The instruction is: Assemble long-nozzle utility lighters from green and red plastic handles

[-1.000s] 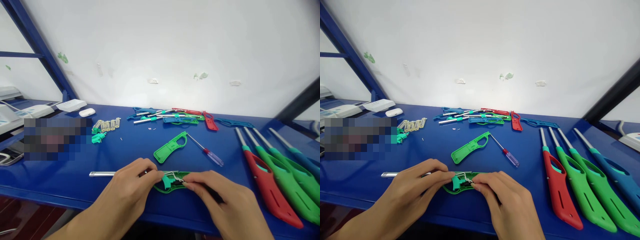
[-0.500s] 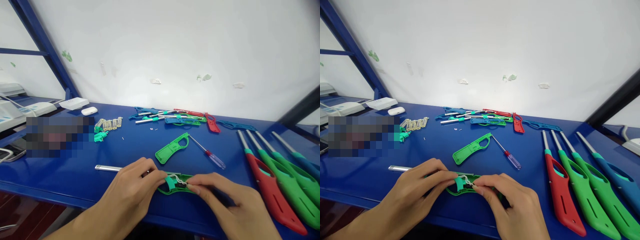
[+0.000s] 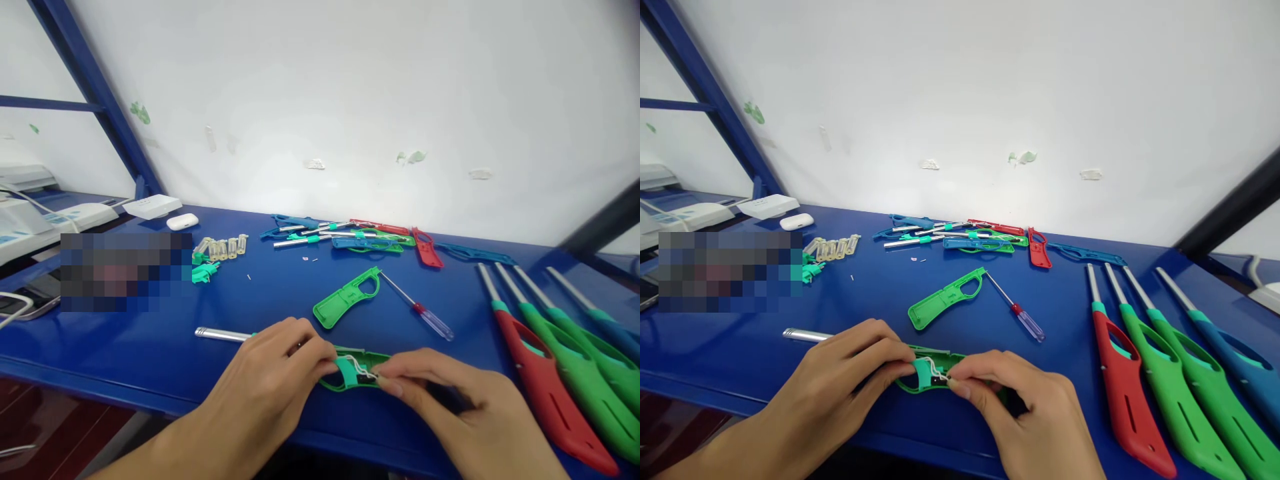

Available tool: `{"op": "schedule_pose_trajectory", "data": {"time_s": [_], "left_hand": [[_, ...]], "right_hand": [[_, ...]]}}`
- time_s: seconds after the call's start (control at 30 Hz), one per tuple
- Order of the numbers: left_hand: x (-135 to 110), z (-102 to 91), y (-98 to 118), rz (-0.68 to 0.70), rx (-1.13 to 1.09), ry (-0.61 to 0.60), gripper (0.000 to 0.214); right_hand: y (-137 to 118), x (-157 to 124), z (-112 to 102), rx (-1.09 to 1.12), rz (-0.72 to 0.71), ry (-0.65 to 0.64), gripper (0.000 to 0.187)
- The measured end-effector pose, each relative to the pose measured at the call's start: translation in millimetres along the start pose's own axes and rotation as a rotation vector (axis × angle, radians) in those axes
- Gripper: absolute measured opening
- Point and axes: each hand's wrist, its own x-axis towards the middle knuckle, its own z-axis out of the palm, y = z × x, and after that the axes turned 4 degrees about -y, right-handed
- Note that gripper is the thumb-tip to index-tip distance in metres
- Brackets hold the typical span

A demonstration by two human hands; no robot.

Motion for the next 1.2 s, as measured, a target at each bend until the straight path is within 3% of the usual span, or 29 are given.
{"op": "schedule_pose_trajectory", "data": {"time_s": [0.93,1.2], "left_hand": [[0.4,-0.6,1.5,0.034,-0.005,-0.088,0.012],[-2.9,-0.6,-0.6,0.014,-0.010,-0.162,0.015]], "right_hand": [[1.0,-1.2,-0.7,0.068,0.057,-0.007,0.010],[1.6,-1.1,1.0,0.039,0.007,0.008,0.015]]}}
